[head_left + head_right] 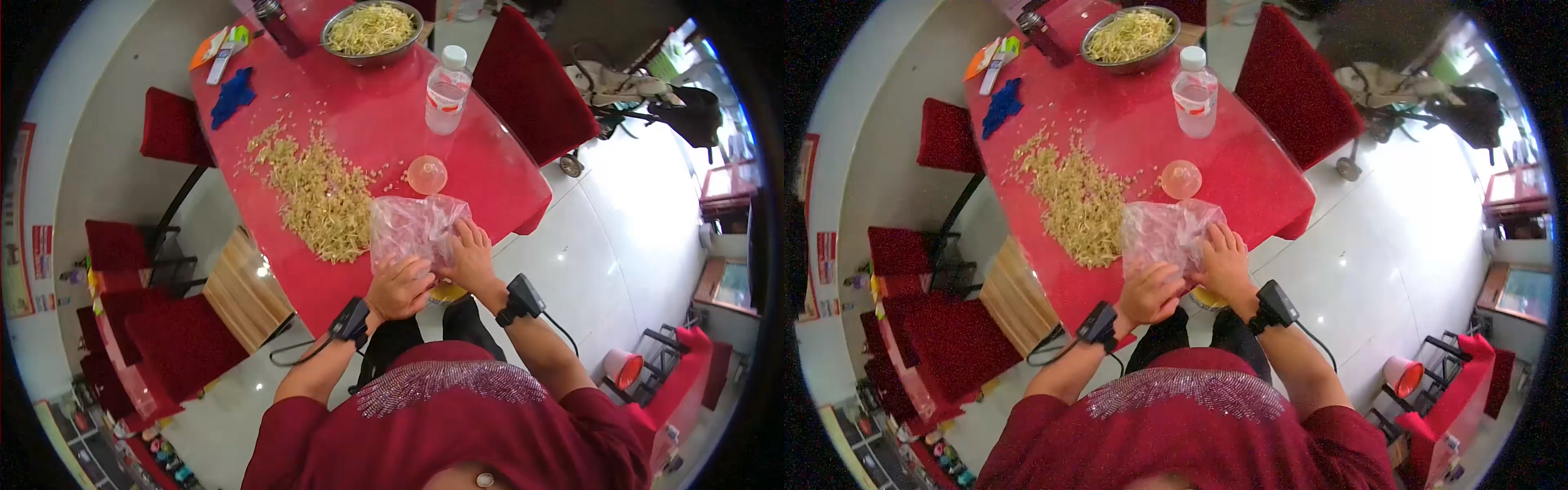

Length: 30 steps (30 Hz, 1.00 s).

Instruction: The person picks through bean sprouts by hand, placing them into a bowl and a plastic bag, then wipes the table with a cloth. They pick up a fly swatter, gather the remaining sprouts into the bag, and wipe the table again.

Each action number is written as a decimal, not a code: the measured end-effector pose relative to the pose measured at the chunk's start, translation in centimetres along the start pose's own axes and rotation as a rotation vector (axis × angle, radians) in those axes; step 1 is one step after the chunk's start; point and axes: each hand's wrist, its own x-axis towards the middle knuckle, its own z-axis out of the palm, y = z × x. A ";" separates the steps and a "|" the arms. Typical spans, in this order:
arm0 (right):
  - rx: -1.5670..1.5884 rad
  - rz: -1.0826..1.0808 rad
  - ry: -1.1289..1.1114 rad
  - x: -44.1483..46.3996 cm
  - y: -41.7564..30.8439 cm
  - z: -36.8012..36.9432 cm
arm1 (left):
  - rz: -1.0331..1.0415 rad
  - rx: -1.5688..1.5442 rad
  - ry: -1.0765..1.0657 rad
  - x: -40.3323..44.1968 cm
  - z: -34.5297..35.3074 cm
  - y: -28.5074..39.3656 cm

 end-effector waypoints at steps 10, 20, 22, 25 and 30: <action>0.159 0.342 0.582 -0.5 4.7 -2.7 | -0.274 0.173 -0.027 13.8 -0.3 -8.7; 0.304 0.284 0.113 2.2 10.2 -1.3 | -0.337 -0.226 0.022 14.6 -2.9 -11.9; 0.252 0.248 0.031 3.1 7.4 -1.5 | -0.422 -0.143 0.096 12.1 -6.8 -13.4; 0.421 0.312 0.220 3.4 7.2 1.9 | -0.516 0.022 0.231 6.9 -11.9 -18.6; -0.443 0.307 -0.036 4.5 2.2 4.2 | -0.762 0.145 0.441 0.3 -19.2 -30.4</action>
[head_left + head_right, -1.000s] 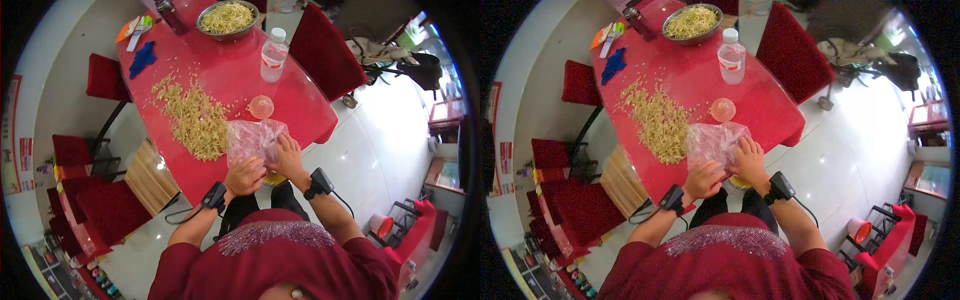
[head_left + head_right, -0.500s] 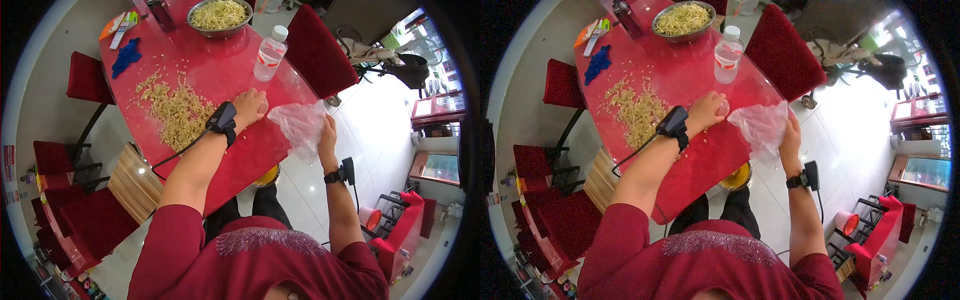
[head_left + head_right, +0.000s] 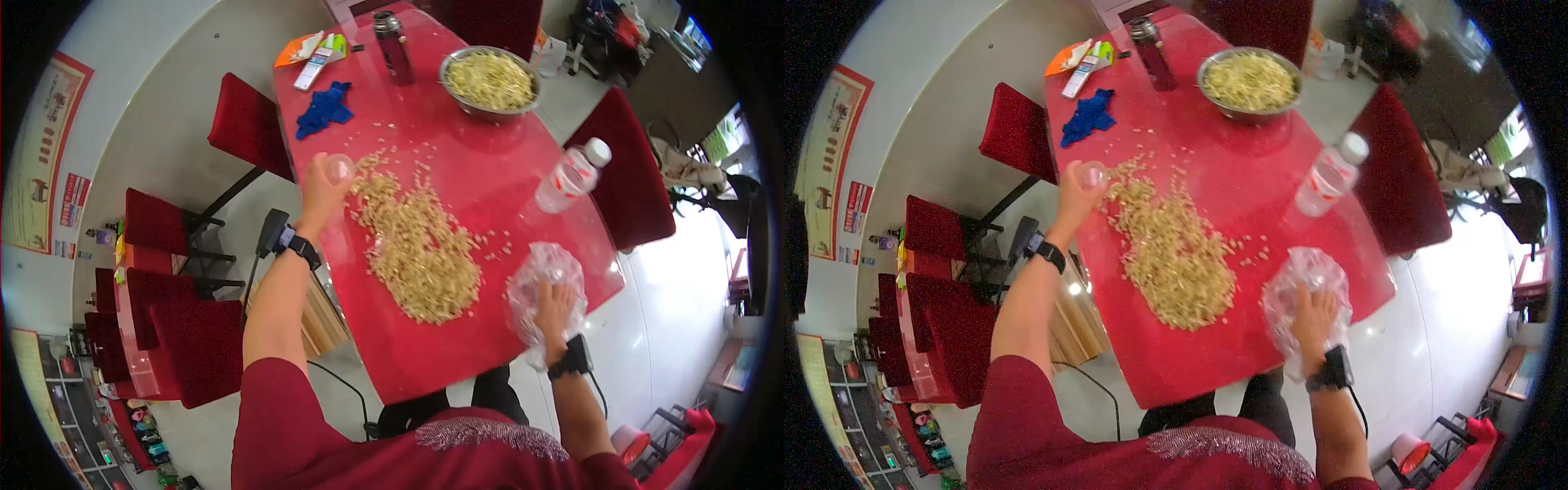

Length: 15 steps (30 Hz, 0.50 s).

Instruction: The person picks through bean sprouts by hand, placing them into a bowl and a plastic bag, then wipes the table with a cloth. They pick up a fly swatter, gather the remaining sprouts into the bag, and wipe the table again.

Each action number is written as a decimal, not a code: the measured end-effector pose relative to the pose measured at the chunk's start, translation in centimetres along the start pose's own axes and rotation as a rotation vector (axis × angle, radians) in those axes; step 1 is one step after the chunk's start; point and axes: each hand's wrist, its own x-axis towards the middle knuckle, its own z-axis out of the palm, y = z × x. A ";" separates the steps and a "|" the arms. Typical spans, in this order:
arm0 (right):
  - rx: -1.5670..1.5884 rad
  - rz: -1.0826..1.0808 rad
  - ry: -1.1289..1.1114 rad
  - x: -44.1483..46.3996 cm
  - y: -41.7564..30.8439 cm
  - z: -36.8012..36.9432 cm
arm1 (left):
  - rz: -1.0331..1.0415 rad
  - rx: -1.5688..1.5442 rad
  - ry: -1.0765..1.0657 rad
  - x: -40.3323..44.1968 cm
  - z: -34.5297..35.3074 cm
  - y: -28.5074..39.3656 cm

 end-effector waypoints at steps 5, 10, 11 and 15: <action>0.028 0.006 0.069 -0.2 1.6 2.9 | 0.053 0.190 0.115 6.5 -1.6 -8.2; -0.013 -0.044 0.151 -1.0 2.9 4.2 | 0.251 0.181 0.013 13.1 1.3 -7.8; -0.022 -0.035 0.148 -1.1 2.8 4.2 | 0.305 0.145 0.047 14.3 2.4 -7.2; 0.008 -0.007 0.137 -1.2 2.8 3.6 | 0.388 0.053 -0.034 19.4 7.2 -6.3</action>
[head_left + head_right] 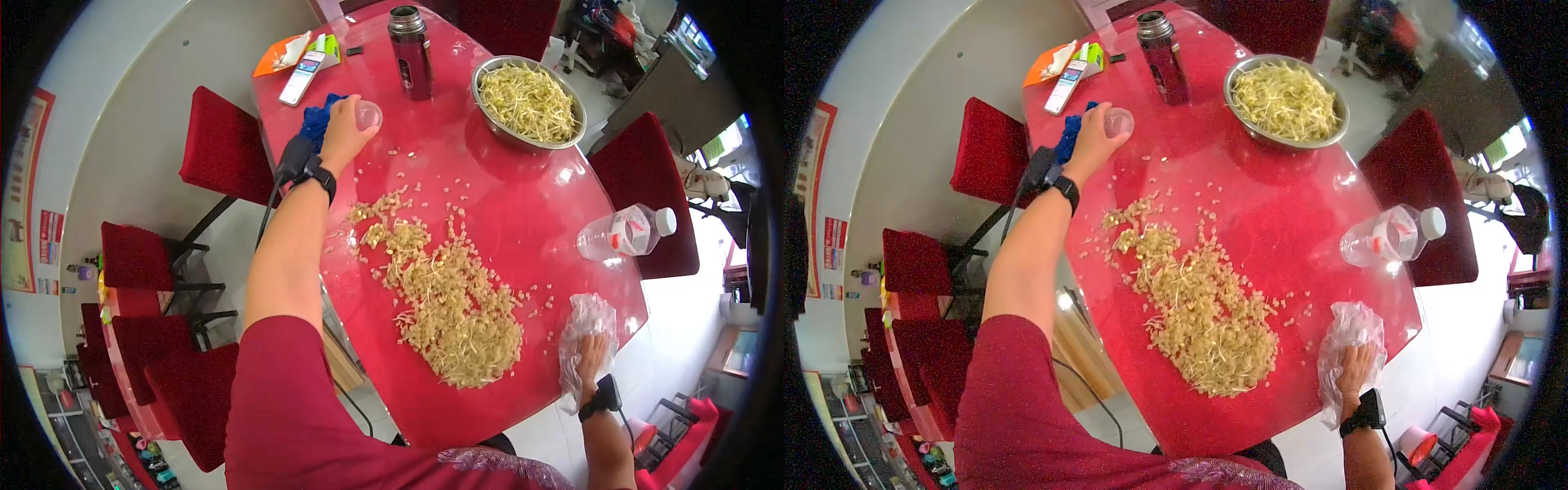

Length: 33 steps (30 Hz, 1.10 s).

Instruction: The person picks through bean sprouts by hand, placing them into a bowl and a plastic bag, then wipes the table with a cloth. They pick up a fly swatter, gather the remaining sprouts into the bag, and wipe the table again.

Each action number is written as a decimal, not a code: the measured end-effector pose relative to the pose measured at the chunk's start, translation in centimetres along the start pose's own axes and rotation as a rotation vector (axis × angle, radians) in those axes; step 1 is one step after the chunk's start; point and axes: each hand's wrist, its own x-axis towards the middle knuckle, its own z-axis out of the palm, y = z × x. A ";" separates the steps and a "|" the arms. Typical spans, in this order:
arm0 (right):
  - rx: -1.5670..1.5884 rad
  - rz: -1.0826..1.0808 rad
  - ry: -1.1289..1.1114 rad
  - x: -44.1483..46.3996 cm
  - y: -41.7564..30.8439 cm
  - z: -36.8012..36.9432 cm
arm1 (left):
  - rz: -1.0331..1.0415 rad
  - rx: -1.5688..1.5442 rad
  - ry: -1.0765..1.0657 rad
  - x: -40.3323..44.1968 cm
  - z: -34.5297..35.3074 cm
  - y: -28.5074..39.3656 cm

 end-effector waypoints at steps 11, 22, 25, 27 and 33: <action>0.096 0.130 -0.147 -2.4 1.5 0.7 | 0.069 -0.001 0.124 -5.1 0.0 -1.8; -0.048 0.020 -0.057 -3.8 5.3 4.2 | -0.254 0.393 -0.267 -20.4 -4.7 2.4; -0.073 0.023 -0.069 -4.1 6.3 5.3 | -0.154 0.412 -0.404 -19.8 -2.7 6.0; -0.097 0.036 -0.064 -3.8 5.5 5.1 | -0.107 0.373 -0.434 -19.3 -1.5 9.8; 0.010 0.143 -0.129 -1.7 2.2 2.1 | 0.070 0.021 -0.209 -16.0 -1.6 10.1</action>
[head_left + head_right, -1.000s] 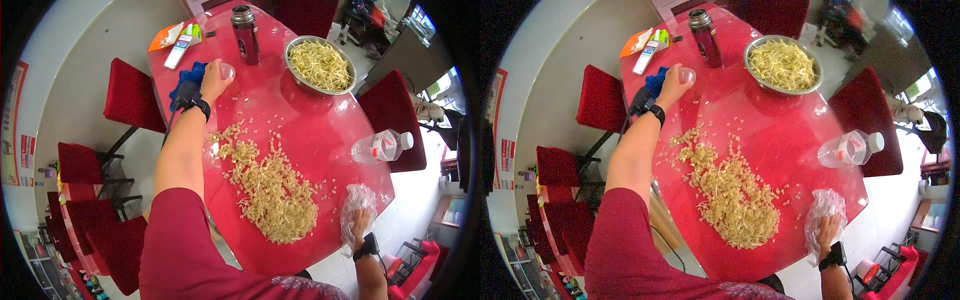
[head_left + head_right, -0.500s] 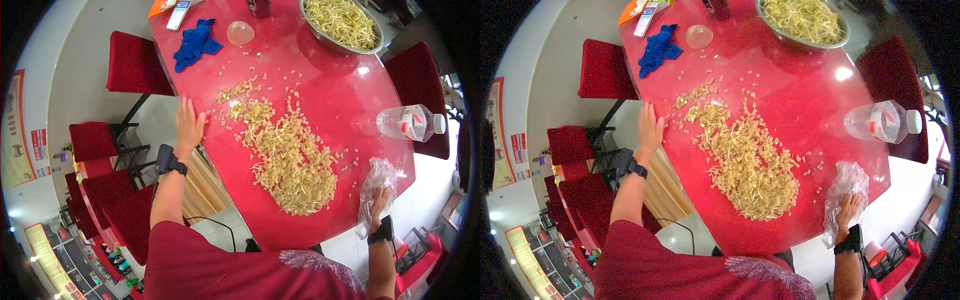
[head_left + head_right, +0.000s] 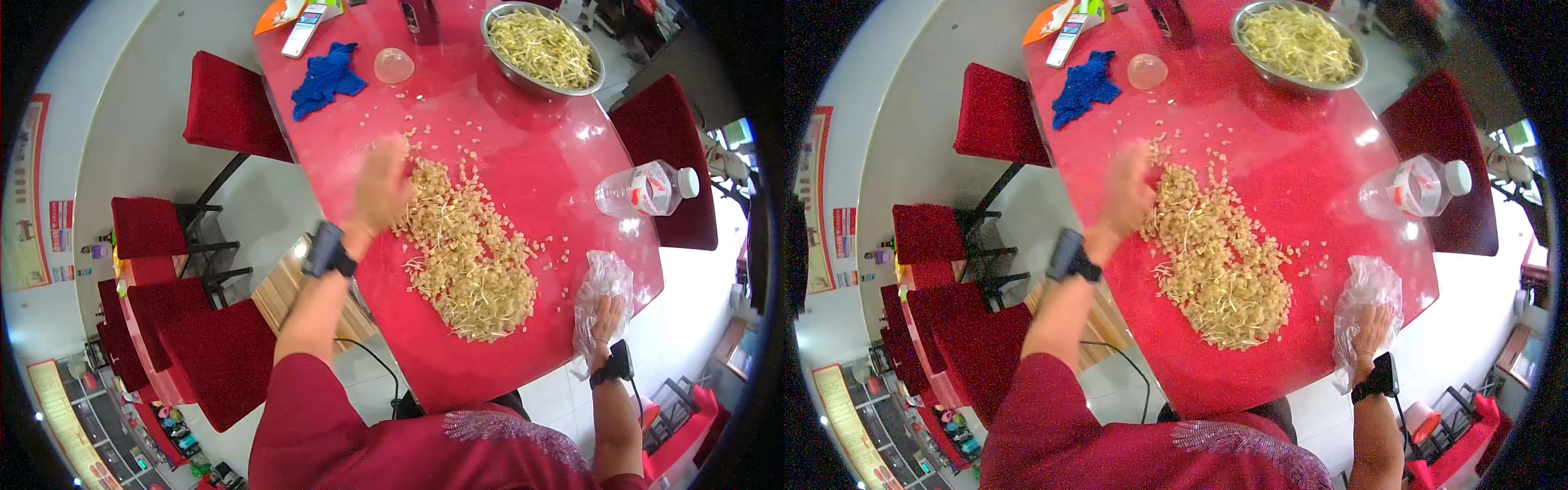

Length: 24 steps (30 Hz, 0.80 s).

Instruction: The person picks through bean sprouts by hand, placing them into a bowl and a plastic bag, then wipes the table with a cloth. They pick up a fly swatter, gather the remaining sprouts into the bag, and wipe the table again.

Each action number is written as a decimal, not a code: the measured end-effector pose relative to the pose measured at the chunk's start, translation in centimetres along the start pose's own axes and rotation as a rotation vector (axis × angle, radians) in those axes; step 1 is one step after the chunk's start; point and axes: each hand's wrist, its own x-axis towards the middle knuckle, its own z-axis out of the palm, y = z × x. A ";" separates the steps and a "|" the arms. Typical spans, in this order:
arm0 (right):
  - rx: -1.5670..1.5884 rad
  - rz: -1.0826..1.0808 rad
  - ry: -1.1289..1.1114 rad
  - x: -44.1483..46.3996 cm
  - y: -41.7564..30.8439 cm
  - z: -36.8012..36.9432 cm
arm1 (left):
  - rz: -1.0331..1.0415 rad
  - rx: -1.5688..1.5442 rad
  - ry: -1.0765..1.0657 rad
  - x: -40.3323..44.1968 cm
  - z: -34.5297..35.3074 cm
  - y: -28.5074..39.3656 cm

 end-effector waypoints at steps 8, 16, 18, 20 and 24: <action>0.038 -0.209 0.235 1.6 -3.2 -3.4 | 0.070 0.059 -0.098 7.7 3.4 -7.4; 0.003 -0.148 0.170 1.4 -3.3 -2.8 | 0.419 -0.349 -0.580 1.3 5.5 8.6; -0.029 -0.126 0.146 1.2 -3.2 -2.8 | 0.470 -0.425 -0.672 -0.4 4.8 10.7; -0.013 -0.100 0.110 1.4 -3.8 -3.2 | 0.495 -0.453 -0.655 -1.8 4.3 12.0; 0.012 -0.114 0.120 2.0 -4.4 -3.9 | 0.330 -0.408 -0.526 -1.0 0.5 11.6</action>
